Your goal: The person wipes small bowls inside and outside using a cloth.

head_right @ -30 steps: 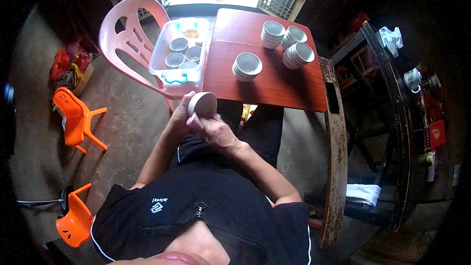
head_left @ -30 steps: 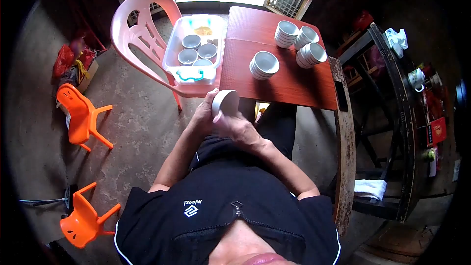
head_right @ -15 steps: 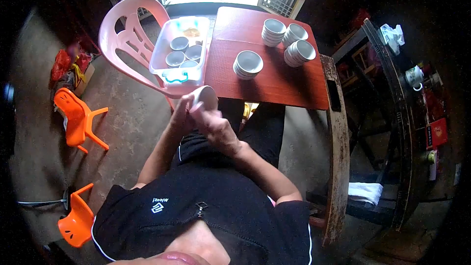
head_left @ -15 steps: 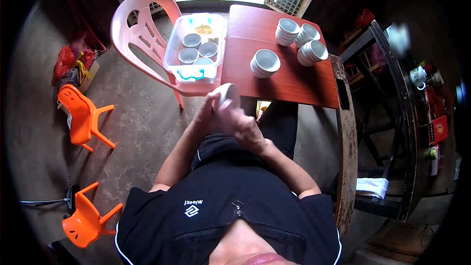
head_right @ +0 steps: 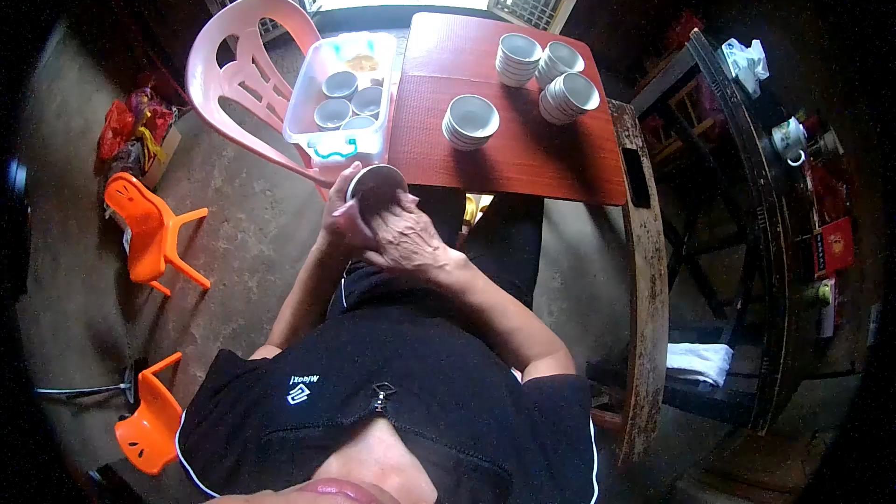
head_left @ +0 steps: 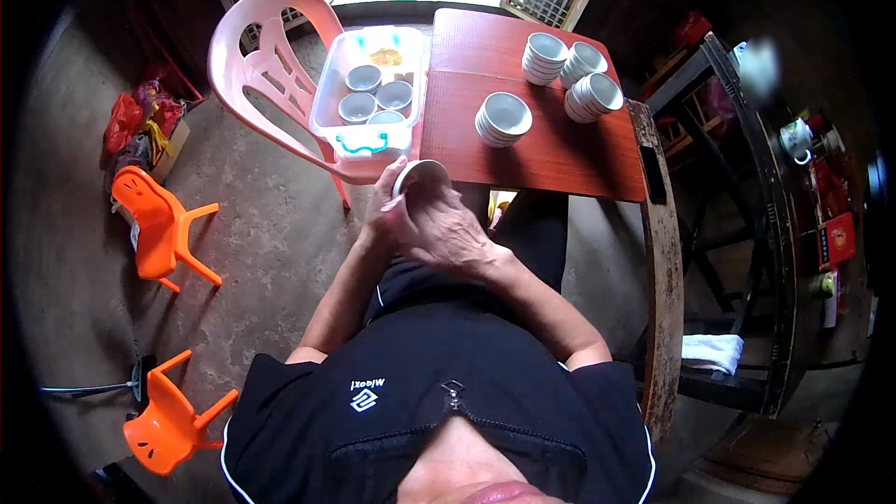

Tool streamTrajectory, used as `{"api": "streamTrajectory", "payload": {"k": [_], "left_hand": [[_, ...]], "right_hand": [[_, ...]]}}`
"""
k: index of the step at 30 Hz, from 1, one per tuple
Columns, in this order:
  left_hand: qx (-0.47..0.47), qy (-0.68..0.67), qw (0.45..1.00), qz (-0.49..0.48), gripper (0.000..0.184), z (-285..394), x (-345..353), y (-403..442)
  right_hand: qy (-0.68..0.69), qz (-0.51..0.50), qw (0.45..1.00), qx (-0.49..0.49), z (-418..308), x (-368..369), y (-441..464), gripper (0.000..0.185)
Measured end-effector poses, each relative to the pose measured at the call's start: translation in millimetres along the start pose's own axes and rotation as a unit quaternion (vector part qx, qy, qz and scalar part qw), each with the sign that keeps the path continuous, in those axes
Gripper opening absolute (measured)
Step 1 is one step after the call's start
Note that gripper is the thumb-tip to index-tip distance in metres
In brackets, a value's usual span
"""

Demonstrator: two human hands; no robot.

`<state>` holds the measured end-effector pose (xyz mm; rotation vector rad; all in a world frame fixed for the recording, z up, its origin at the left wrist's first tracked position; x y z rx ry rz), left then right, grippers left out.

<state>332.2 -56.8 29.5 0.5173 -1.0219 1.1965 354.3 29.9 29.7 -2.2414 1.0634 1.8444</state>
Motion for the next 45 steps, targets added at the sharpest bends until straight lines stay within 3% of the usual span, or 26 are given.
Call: {"api": "streamTrajectory", "payload": {"k": [1, 3, 5, 6, 9, 13, 17, 19, 20, 21, 22, 24, 25, 26, 27, 29, 32, 33, 34, 35, 36, 37, 39, 41, 42, 45], "left_hand": [[-0.004, 0.020, 1.000, -0.023, 0.042, 2, 6, -3], [-0.005, -0.014, 0.999, 0.042, 0.041, -5, -43, 18], [-0.027, -0.045, 0.998, 0.017, 0.041, -8, -47, 21], [-0.005, -0.017, 0.996, 0.091, 0.041, -9, -61, 27], [-0.058, -0.024, 0.995, 0.075, 0.043, -17, -48, 20], [-0.015, -0.030, 0.997, 0.071, 0.044, -16, -55, 27], [0.074, 0.050, 0.986, 0.143, 0.030, -6, -38, 16], [0.214, 0.172, 0.959, 0.066, 0.035, -3, -30, 13], [0.286, 0.239, 0.925, 0.074, 0.036, -3, -27, 11], [0.356, 0.303, 0.880, 0.081, 0.037, -3, -24, 8], [0.370, 0.334, 0.863, 0.080, 0.039, 0, -10, -1], [0.400, 0.447, 0.798, 0.062, 0.038, 10, -14, 6], [0.363, 0.443, 0.818, 0.055, 0.034, 11, -19, 9], [0.325, 0.439, 0.836, 0.050, 0.031, 14, -17, 10], [0.287, 0.435, 0.852, 0.046, 0.029, 16, -15, 11], [0.117, 0.229, 0.965, 0.046, 0.029, 12, -15, 13], [0.172, 0.254, 0.950, 0.055, 0.029, 5, -12, 10], [0.196, 0.269, 0.941, 0.056, 0.029, 2, -7, 8], [0.338, 0.432, 0.835, 0.053, 0.031, 9, 10, -1], [0.408, 0.515, 0.752, 0.048, 0.037, 9, 7, -3], [0.415, 0.523, 0.744, 0.013, 0.043, 9, 12, -4], [0.424, 0.531, 0.734, -0.021, 0.049, 10, 19, -5], [0.234, 0.255, 0.938, -0.025, 0.061, 7, 19, -1], [-0.027, 0.058, 0.998, 0.020, 0.076, -4, -2, 7], [-0.060, 0.033, 0.998, -0.004, 0.077, -4, -2, 8], [-0.030, 0.025, 0.999, 0.013, 0.063, -3, -18, 17]], "right_hand": [[-0.119, 0.010, 0.992, -0.040, -6, -3, 2, 0.054], [-0.153, 0.047, 0.986, -0.052, -10, -9, -5, 0.046], [0.024, -0.018, 0.999, -0.016, -10, -12, -5, 0.041], [0.112, -0.048, 0.992, 0.003, -11, -13, -5, 0.039], [0.130, -0.019, 0.991, -0.017, -3, -3, -8, 0.036], [-0.123, 0.099, 0.986, -0.059, 3, -7, -13, 0.036], [0.102, 0.008, 0.993, 0.064, 4, 5, -13, 0.035], [0.342, 0.150, 0.919, 0.122, 25, 12, -18, 0.028], [0.533, 0.143, 0.794, 0.254, 30, 0, -12, 0.029], [0.688, 0.125, 0.614, 0.366, 24, -9, -10, 0.029], [0.741, 0.162, 0.538, 0.368, 26, -2, -9, 0.026], [0.539, 0.183, 0.776, 0.270, 19, -5, -11, 0.019], [0.415, 0.187, 0.865, 0.209, 12, -4, -14, 0.016], [0.002, 0.088, 0.994, 0.063, -6, -2, -9, 0.018], [0.066, 0.133, 0.989, -0.001, -9, -6, -12, 0.028], [0.005, 0.209, 0.975, -0.082, -13, -19, -13, 0.029], [0.026, 0.141, 0.990, 0.000, -2, 4, -25, 0.021], [0.286, 0.176, 0.933, 0.133, 11, -6, -22, 0.021], [0.522, 0.195, 0.791, 0.254, 21, -10, -22, 0.021], [0.710, 0.196, 0.578, 0.351, 22, -9, -21, 0.023], [0.746, 0.223, 0.539, 0.321, 21, -19, -16, 0.030], [0.718, 0.221, 0.580, 0.315, 23, -26, -17, 0.026], [0.540, 0.166, 0.763, 0.312, 20, -46, -22, 0.022], [0.183, 0.166, 0.968, 0.048, 10, -52, -14, 0.024], [-0.019, 0.150, 0.984, -0.094, -5, -52, -11, 0.026], [-0.101, 0.171, 0.977, -0.079, -11, -44, -15, 0.030]]}}
Point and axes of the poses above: each hand's wrist, its own y-axis towards the middle knuckle, its own x-axis out of the palm, z = x × y, the point moved 5 cm from there along y, towards the middle knuckle
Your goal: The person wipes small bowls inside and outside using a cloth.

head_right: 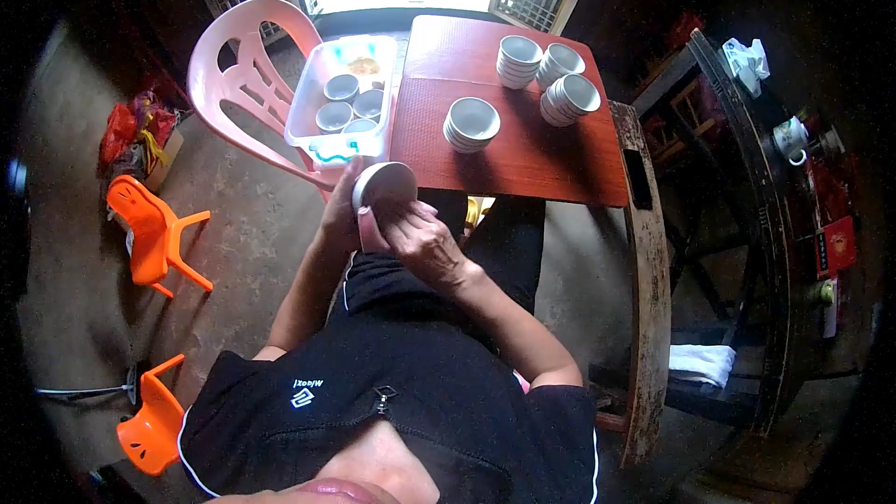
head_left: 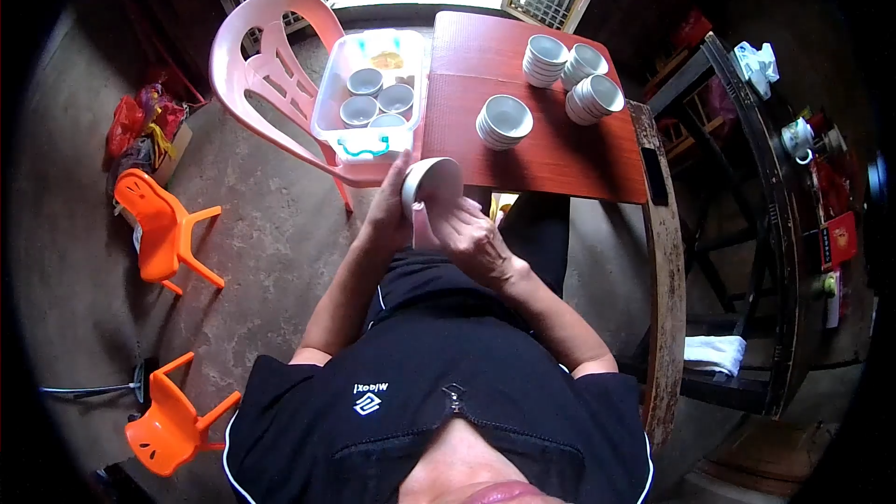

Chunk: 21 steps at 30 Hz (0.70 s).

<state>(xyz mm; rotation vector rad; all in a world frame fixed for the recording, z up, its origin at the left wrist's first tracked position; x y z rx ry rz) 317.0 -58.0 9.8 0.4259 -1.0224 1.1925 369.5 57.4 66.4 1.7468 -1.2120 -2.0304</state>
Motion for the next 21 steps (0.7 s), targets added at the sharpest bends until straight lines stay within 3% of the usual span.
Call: {"api": "streamTrajectory", "payload": {"k": [2, 3, 4, 5, 6, 7, 10, 11, 12, 14, 15, 16, 18, 19, 20, 21], "left_hand": [[0.096, 0.050, 0.989, 0.104, 0.055, -3, -10, 2], [0.122, 0.051, 0.987, 0.097, 0.047, -6, -1, -3], [0.231, 0.195, 0.952, 0.051, 0.048, -2, 12, -10], [0.348, 0.316, 0.882, 0.031, 0.051, 1, 25, -20], [0.352, 0.242, 0.904, 0.026, 0.056, -2, 25, -19], [0.386, 0.289, 0.876, 0.013, 0.060, -1, 22, -18], [0.220, 0.179, 0.958, -0.046, 0.063, -3, 8, -2], [0.077, 0.039, 0.996, -0.029, 0.067, -5, -5, 1], [0.002, 0.050, 0.996, -0.074, 0.068, 0, 3, -3], [-0.091, -0.050, 0.995, -0.002, 0.068, -4, -19, 0], [-0.086, -0.040, 0.996, -0.004, 0.062, -5, -20, 1], [-0.015, -0.036, 0.999, 0.016, 0.052, -8, -35, 10], [-0.005, -0.023, 1.000, 0.014, 0.043, -13, -19, 4], [0.111, 0.046, 0.991, 0.062, 0.041, -13, -28, 8], [0.234, 0.213, 0.948, 0.015, 0.041, -4, -5, -5], [0.366, 0.351, 0.862, 0.004, 0.041, 3, 18, -22]], "right_hand": [[0.063, -0.017, 0.995, 0.080, -5, 7, 2, 0.028], [0.096, -0.026, 0.988, 0.121, -7, 8, 2, 0.027], [0.127, 0.027, 0.985, 0.117, 2, 31, -24, 0.023], [0.396, 0.085, 0.849, 0.339, 15, 20, -14, 0.022], [0.610, 0.131, 0.592, 0.510, 15, 20, -7, 0.022], [0.635, 0.160, 0.569, 0.497, 17, 24, -4, 0.022], [0.472, 0.115, 0.788, 0.378, 13, 16, -3, 0.018], [0.279, -0.054, 0.928, 0.240, 7, 24, -2, 0.026], [0.072, -0.131, 0.988, 0.047, -3, 27, -3, 0.037], [0.043, -0.009, 0.998, -0.050, -6, 16, -10, 0.036], [0.045, 0.007, 0.998, -0.046, -3, 15, -11, 0.034], [0.054, -0.015, 0.998, -0.002, -1, 21, -12, 0.034], [0.072, -0.060, 0.992, 0.087, -6, 30, -16, 0.035], [0.137, -0.093, 0.974, 0.153, -6, 33, -21, 0.031], [0.356, -0.006, 0.885, 0.298, 2, 32, -29, 0.026], [0.455, 0.013, 0.815, 0.359, 3, 27, -23, 0.023]]}}
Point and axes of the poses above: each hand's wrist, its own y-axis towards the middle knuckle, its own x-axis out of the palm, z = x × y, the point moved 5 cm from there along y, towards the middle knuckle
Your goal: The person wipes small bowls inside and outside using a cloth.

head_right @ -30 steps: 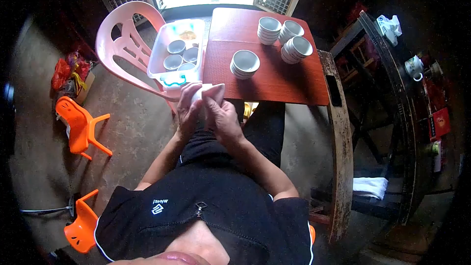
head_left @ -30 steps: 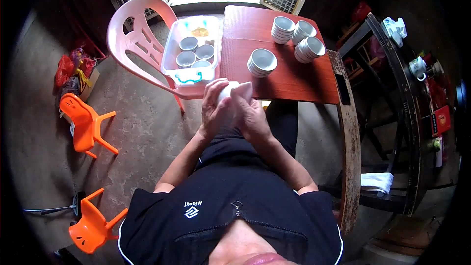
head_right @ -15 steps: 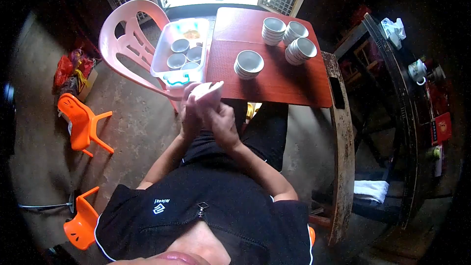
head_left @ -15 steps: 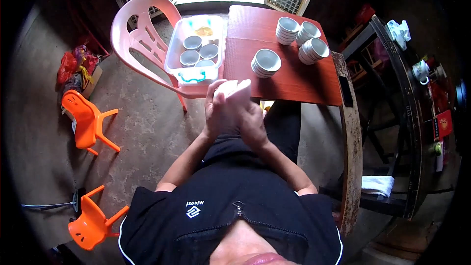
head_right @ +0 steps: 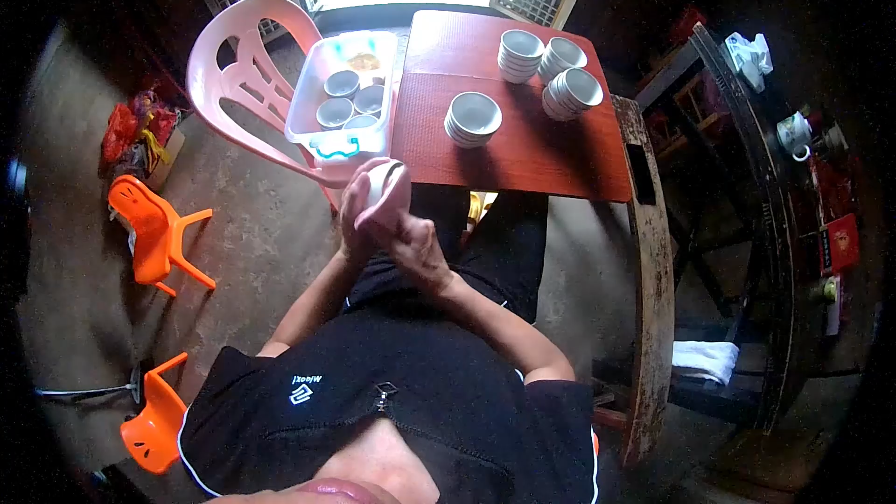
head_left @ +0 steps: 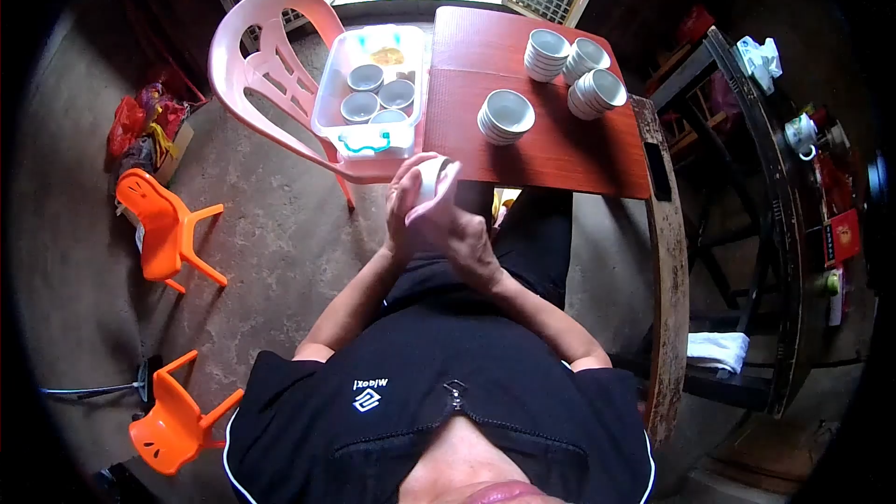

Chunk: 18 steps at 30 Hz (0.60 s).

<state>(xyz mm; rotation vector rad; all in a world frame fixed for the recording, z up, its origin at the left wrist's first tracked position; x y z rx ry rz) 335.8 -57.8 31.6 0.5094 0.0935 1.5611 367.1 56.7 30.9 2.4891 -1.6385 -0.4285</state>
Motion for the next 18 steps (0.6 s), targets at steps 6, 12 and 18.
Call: {"api": "streamTrajectory", "payload": {"k": [6, 12, 18], "left_hand": [[-0.347, -0.383, 0.853, -0.069, 0.076, -22, -6, 7], [-0.381, -0.373, 0.846, -0.016, 0.034, -23, 5, 8], [-0.397, -0.369, 0.840, 0.031, 0.031, -46, -6, 8]], "right_hand": [[-0.390, -0.088, 0.863, -0.309, -33, -8, 10, 0.034], [-0.330, -0.096, 0.909, -0.237, 0, 10, -3, 0.036], [-0.455, -0.066, 0.835, -0.304, -11, 12, 7, 0.030]]}}
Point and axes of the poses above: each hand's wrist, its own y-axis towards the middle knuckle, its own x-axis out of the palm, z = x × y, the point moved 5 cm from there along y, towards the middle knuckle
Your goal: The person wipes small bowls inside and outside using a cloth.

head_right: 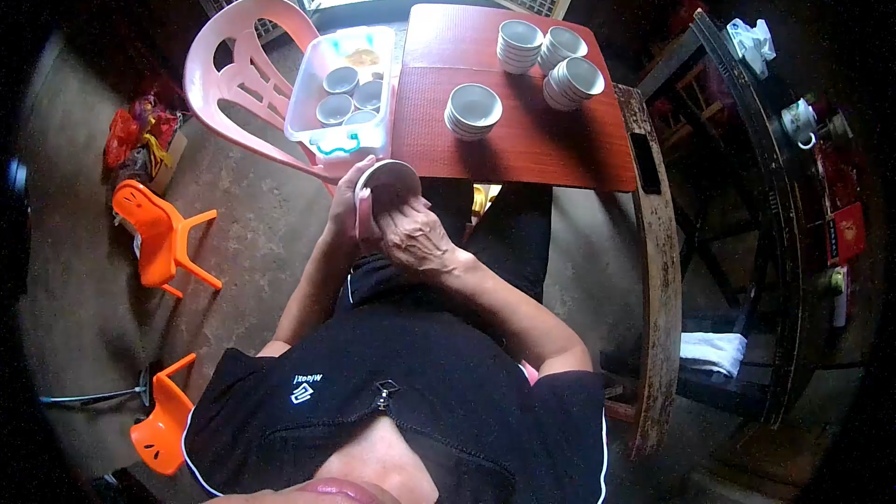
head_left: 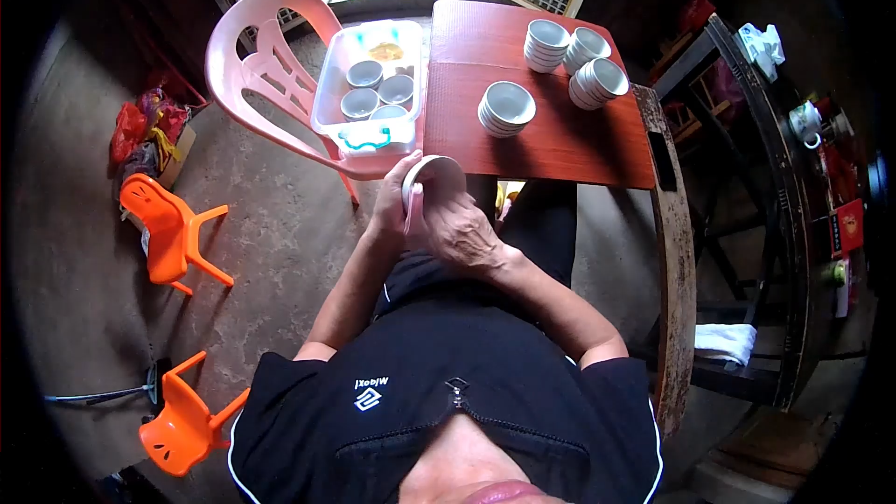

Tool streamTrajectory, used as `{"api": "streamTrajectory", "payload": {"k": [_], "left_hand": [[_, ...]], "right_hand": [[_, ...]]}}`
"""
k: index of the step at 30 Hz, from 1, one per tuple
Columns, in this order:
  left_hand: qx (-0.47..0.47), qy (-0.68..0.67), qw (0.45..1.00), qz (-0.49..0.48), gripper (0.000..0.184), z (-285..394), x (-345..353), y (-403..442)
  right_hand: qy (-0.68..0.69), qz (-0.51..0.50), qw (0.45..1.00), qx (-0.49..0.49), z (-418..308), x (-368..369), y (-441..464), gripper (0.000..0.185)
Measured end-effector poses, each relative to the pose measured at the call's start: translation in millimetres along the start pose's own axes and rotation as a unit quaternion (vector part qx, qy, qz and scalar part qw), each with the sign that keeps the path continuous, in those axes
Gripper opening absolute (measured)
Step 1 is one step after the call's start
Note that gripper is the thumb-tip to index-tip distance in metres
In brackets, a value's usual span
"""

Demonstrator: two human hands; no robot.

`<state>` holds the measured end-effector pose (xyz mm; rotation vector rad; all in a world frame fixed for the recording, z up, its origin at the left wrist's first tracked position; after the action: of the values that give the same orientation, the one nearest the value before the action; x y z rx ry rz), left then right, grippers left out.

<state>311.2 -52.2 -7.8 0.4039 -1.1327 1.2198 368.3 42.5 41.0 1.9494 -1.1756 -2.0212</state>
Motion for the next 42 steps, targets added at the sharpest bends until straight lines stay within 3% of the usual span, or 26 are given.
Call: {"api": "streamTrajectory", "payload": {"k": [3, 5, 7, 12, 13, 14, 16, 17, 19, 20, 22, 23, 24, 26, 27, 29, 30, 31, 33, 34, 36, 37, 38, 39, 41, 42], "left_hand": [[0.013, 0.024, 0.998, 0.050, 0.030, 5, 0, -9], [0.017, 0.032, 0.997, 0.061, 0.025, 8, 9, -16], [0.032, 0.002, 0.999, -0.010, 0.022, 5, -22, 6], [0.062, 0.016, 0.996, 0.055, 0.026, 15, 16, -17], [0.188, 0.204, 0.960, 0.050, 0.027, 25, 13, -16], [0.303, 0.381, 0.873, 0.044, 0.028, 29, 10, -16], [0.264, 0.205, 0.942, 0.011, 0.031, 20, 23, -22], [0.438, 0.384, 0.812, 0.036, 0.029, 24, 42, -37], [0.570, 0.462, 0.678, 0.037, 0.030, 24, 48, -41], [0.557, 0.424, 0.713, 0.021, 0.031, 25, 50, -41], [0.375, 0.296, 0.878, -0.012, 0.030, 28, 46, -34], [0.271, 0.223, 0.936, -0.026, 0.030, 26, 42, -31], [0.254, 0.259, 0.932, 0.000, 0.029, 32, 35, -26], [0.195, 0.256, 0.947, 0.015, 0.028, 31, 27, -18], [0.155, 0.217, 0.964, 0.002, 0.028, 27, 29, -17], [0.240, 0.326, 0.914, 0.019, 0.028, 26, 43, -26], [0.231, 0.273, 0.933, 0.040, 0.027, 16, 37, -24], [0.381, 0.418, 0.824, 0.031, 0.027, 21, 47, -37], [0.528, 0.501, 0.685, -0.013, 0.032, 12, 49, -41], [0.489, 0.556, 0.672, -0.018, 0.041, 12, 45, -37], [0.313, 0.354, 0.881, 0.009, 0.049, 5, 19, -19], [0.210, 0.235, 0.949, 0.023, 0.053, -3, 9, -12], [0.042, 0.205, 0.978, -0.007, 0.063, -3, 11, -18], [-0.017, 0.181, 0.983, 0.006, 0.069, -4, 13, -23], [0.040, 0.110, 0.991, -0.066, 0.064, -7, 16, -12], [0.057, 0.132, 0.986, -0.079, 0.063, -6, 14, -9]], "right_hand": [[-0.011, 0.033, 0.999, -0.011, 2, 10, -4, 0.022], [0.114, -0.025, 0.992, 0.039, 3, 14, -8, 0.021], [0.252, -0.032, 0.963, 0.090, 4, -3, 0, 0.023], [0.152, 0.003, 0.987, 0.043, 7, 1, -1, 0.020], [0.176, 0.003, 0.982, 0.062, 6, 4, -4, 0.020], [0.202, 0.003, 0.976, 0.080, 5, 6, -7, 0.021], [0.512, 0.054, 0.796, 0.319, 19, -7, -2, 0.025], [0.634, 0.080, 0.646, 0.418, 20, -14, 2, 0.028], [0.753, 0.207, 0.469, 0.413, 24, -22, 12, 0.028], [0.709, 0.205, 0.532, 0.415, 22, -21, 16, 0.027], [0.616, 0.129, 0.653, 0.422, 13, -29, 12, 0.027], [0.499, 0.107, 0.784, 0.352, 11, -28, 11, 0.027], [0.241, 0.050, 0.943, 0.223, 1, -22, 9, 0.032], [0.005, 0.019, 0.997, 0.077, -12, -7, -1, 0.038], [0.054, 0.050, 0.994, 0.082, -9, -5, -5, 0.037], [0.152, 0.113, 0.978, 0.090, -2, -7, -9, 0.035], [0.402, 0.181, 0.866, 0.238, 8, -11, -7, 0.023], [0.571, 0.146, 0.665, 0.458, 19, -3, -15, 0.025], [0.727, 0.243, 0.451, 0.457, 35, -8, -1, 0.027], [0.741, 0.253, 0.454, 0.425, 45, -3, -5, 0.029], [0.656, 0.230, 0.590, 0.411, 46, -14, -5, 0.029], [0.607, 0.215, 0.652, 0.400, 43, -21, -6, 0.029], [0.527, 0.156, 0.742, 0.385, 35, -29, -9, 0.029], [0.482, 0.154, 0.786, 0.354, 29, -29, -10, 0.029], [0.388, 0.146, 0.863, 0.289, 20, -23, -11, 0.029], [0.433, 0.141, 0.838, 0.301, 24, -18, -15, 0.029]]}}
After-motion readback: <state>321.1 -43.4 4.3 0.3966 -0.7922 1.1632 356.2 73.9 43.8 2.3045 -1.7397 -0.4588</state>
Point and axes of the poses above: each hand's wrist, its own y-axis towards the middle knuckle, its own x-axis out of the palm, z = x × y, the point moved 5 cm from there along y, towards the middle knuckle
